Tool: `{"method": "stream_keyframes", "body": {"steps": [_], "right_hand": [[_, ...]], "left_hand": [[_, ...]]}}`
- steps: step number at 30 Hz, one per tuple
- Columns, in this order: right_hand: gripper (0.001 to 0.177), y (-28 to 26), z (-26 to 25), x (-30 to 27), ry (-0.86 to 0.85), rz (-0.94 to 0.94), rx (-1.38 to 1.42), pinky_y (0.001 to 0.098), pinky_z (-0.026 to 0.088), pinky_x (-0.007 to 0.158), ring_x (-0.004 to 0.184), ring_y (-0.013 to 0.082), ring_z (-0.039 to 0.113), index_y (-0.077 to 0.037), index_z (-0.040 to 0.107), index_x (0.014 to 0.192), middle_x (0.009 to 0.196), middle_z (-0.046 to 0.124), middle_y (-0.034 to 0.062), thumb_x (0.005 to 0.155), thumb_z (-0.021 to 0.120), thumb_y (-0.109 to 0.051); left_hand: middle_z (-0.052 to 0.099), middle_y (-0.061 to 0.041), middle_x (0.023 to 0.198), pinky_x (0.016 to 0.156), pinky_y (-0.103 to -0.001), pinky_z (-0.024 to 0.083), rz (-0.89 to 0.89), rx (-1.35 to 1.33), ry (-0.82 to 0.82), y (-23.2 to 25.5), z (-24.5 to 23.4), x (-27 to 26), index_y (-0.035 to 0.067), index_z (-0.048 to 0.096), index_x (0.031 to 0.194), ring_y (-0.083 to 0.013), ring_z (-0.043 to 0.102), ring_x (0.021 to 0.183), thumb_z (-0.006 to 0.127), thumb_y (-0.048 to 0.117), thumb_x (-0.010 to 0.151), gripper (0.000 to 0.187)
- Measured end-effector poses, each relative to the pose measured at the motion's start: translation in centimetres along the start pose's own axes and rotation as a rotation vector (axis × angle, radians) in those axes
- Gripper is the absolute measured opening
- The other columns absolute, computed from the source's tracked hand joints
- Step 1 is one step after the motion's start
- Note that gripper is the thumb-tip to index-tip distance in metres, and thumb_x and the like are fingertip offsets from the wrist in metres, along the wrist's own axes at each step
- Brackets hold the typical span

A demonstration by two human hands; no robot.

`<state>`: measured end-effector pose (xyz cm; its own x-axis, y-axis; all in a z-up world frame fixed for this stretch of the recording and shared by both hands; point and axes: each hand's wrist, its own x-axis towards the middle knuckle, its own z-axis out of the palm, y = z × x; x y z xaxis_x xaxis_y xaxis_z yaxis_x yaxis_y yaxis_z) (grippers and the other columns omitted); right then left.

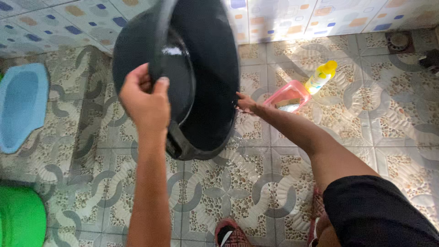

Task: The person washes a large black basin and a purple pitcher using a sponge, soap from a bottle, and water.

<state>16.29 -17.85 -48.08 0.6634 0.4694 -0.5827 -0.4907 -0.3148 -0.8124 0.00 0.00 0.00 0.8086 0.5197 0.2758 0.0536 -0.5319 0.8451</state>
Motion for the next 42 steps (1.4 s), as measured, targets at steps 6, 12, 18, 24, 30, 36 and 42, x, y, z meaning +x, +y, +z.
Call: {"method": "stream_keyframes", "body": {"steps": [6,12,18,24,30,36,42], "right_hand": [[0.052,-3.2,-7.1,-0.2,-0.093,-0.29,-0.311,0.0311,0.056,0.06,0.088,0.0198,0.072,-0.009,0.063,0.134,0.111,0.073,0.0048,0.082,0.055,-0.006],[0.03,-6.1,-14.4,-8.5,0.06,-0.069,-1.337,0.0469,0.059,0.073,0.089,0.0332,0.073,-0.007,0.078,0.101,0.098,0.076,0.017,0.08,0.081,-0.027],[0.029,-2.7,-15.0,-13.6,-0.041,0.017,-1.555,0.0406,0.063,0.073,0.088,0.0265,0.079,-0.012,0.076,0.107,0.098,0.078,0.0121,0.081,0.08,-0.024],[0.025,-3.1,-17.4,-14.0,0.137,-0.094,-1.305,0.0461,0.06,0.082,0.097,0.034,0.074,-0.013,0.075,0.108,0.104,0.076,0.016,0.096,0.066,-0.033],[0.03,-3.6,-19.4,-12.9,0.253,-0.177,-1.251,0.0522,0.054,0.087,0.107,0.037,0.067,-0.016,0.071,0.115,0.112,0.072,0.0161,0.086,0.064,-0.021],[0.039,-0.6,-18.8,-12.5,0.15,-0.01,-1.404,0.0438,0.062,0.082,0.102,0.0295,0.075,-0.018,0.072,0.118,0.11,0.077,0.0118,0.081,0.068,-0.01],[0.019,3.6,-20.0,-10.1,0.274,-0.287,-1.461,0.0422,0.063,0.072,0.089,0.0309,0.078,-0.01,0.076,0.107,0.098,0.078,0.0153,0.094,0.062,-0.012]], "left_hand": [[0.07,-0.008,0.108,0.085,-0.024,0.057,-0.081,-0.21,0.121,-4.3,-3.1,1.7,-0.008,0.063,0.124,-0.0128,0.069,0.094,0.068,-0.008,0.092,0.032],[0.073,-0.007,0.113,0.089,-0.023,0.058,-0.039,-0.09,0.174,-7.3,-7.1,2.2,-0.008,0.065,0.126,-0.0118,0.073,0.096,0.067,-0.007,0.098,0.028],[0.066,-0.004,0.104,0.073,-0.023,0.052,-0.086,-0.043,0.239,-8.7,-9.2,1.6,-0.005,0.064,0.122,-0.0082,0.063,0.085,0.071,-0.004,0.098,0.025],[0.069,-0.006,0.105,0.074,-0.024,0.052,-0.057,0.017,0.217,-9.9,-9.8,1.5,-0.005,0.066,0.123,-0.0097,0.064,0.085,0.07,-0.005,0.099,0.024],[0.071,-0.008,0.114,0.09,-0.024,0.058,0.062,0.029,0.186,-10.6,-9.7,2.0,-0.006,0.068,0.126,-0.0117,0.07,0.099,0.068,-0.011,0.098,0.029],[0.071,-0.007,0.108,0.084,-0.023,0.057,0.029,0.128,0.217,-9.9,-9.0,2.0,-0.004,0.068,0.121,-0.0103,0.07,0.093,0.073,-0.005,0.098,0.024],[0.07,-0.011,0.112,0.088,-0.036,0.056,0.084,0.444,0.256,-7.7,-8.3,2.0,-0.001,0.063,0.12,-0.0226,0.07,0.097,0.086,0.007,0.091,0.037]]}}
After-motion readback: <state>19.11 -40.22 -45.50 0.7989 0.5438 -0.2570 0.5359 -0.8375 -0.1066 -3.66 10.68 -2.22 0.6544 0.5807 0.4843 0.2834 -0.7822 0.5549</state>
